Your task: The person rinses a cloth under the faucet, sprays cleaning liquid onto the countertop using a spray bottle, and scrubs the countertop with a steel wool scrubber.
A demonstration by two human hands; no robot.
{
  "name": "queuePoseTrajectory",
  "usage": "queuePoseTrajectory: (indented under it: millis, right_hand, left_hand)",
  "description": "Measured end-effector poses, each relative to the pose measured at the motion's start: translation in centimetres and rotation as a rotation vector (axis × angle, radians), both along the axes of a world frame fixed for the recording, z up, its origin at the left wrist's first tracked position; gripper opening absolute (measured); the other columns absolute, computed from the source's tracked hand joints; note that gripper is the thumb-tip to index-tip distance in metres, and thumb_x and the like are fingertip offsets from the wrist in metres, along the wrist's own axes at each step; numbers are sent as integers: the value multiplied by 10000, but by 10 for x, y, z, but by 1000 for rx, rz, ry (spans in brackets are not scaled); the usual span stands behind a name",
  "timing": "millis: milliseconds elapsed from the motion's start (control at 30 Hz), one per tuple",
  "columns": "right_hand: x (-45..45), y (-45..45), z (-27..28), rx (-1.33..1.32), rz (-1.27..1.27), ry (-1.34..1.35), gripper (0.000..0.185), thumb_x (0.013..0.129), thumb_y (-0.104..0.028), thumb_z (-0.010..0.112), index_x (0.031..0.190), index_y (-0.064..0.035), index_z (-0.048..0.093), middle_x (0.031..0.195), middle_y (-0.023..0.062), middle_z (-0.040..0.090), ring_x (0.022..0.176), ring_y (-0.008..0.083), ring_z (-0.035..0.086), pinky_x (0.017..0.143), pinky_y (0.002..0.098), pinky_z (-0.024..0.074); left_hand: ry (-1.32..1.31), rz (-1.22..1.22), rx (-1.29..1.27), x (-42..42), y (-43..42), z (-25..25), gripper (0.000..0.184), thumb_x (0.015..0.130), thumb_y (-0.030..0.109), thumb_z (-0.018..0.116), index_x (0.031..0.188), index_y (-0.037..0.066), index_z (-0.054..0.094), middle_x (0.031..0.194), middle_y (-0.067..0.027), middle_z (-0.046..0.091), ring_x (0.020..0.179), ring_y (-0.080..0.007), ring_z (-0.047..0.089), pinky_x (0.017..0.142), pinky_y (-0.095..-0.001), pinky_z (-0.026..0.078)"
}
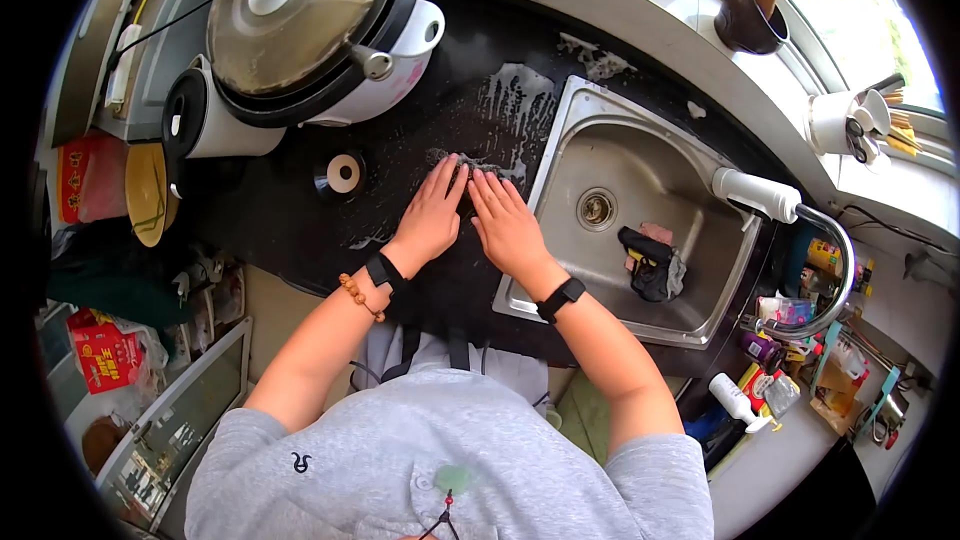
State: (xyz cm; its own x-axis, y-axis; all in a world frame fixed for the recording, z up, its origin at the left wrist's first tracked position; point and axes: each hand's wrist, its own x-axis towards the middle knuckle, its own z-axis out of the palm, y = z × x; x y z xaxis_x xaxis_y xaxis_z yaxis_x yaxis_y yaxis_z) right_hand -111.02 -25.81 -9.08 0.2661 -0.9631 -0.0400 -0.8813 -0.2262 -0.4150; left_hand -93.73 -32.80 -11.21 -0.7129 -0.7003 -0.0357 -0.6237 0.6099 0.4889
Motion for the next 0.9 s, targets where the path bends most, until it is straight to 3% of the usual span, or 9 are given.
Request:
queuePoseTrajectory:
  millis: [200, 367, 533, 600, 733, 833, 900]
  right_hand:
    - [-2, -13, -14, -4, 7, 101, 593, 993, -279, 510, 1472, 55, 407, 1559, 195, 383, 1458, 311, 345, 1216, 426, 238]
    - [-4, -20, -21, -11, -45, 122, 643, 980, -352, 493, 1459, 71, 423, 1558, 226, 376, 1463, 325, 340, 1223, 429, 216]
    - [-35, -110, -38, -125, -191, 155, 628, 946, -298, 467, 1444, 83, 432, 1553, 241, 380, 1461, 336, 344, 1221, 428, 220]
    - [-54, -152, -52, -216, -201, 200, 634, 918, -271, 498, 1444, 74, 422, 1505, 255, 434, 1410, 370, 405, 1192, 453, 278]
    - [-87, -217, -66, -278, -217, 189, 612, 916, -278, 484, 1431, 51, 447, 1494, 255, 447, 1386, 366, 435, 1175, 460, 305]
    - [-96, -229, -66, -300, -194, 164, 589, 905, -272, 495, 1400, 45, 482, 1454, 260, 491, 1347, 367, 474, 1162, 466, 321]
    - [-84, -198, -54, -163, -201, 116, 583, 904, -269, 487, 1386, 59, 502, 1465, 250, 487, 1371, 347, 460, 1182, 454, 291]
  left_hand:
    - [-103, 8, -26, -14, -12, 15, 676, 848, 53, 560, 1486, -41, 357, 1506, -243, 371, 1440, -389, 332, 1183, -448, 317]
    - [-24, -35, 18, -12, -20, 3, 657, 862, 83, 549, 1476, -65, 365, 1552, -262, 336, 1453, -381, 329, 1208, -441, 281]
    - [-25, -13, -75, -67, -110, -19, 651, 859, 140, 504, 1468, -59, 393, 1551, -251, 359, 1461, -355, 329, 1215, -421, 265]
    - [-64, 1, -131, -92, -149, -30, 673, 838, 160, 506, 1466, -57, 395, 1548, -257, 361, 1460, -361, 327, 1221, -417, 252]
    - [-50, -26, -217, -129, -224, -48, 646, 831, 150, 513, 1428, -82, 425, 1510, -280, 401, 1426, -386, 367, 1207, -427, 278]
    - [-73, -32, -139, -137, -235, -38, 630, 828, 139, 509, 1411, -91, 441, 1505, -286, 405, 1405, -401, 390, 1195, -431, 299]
    - [-74, -42, -60, -124, -206, -36, 628, 827, 132, 505, 1410, -92, 444, 1501, -285, 412, 1400, -403, 396, 1190, -431, 308]
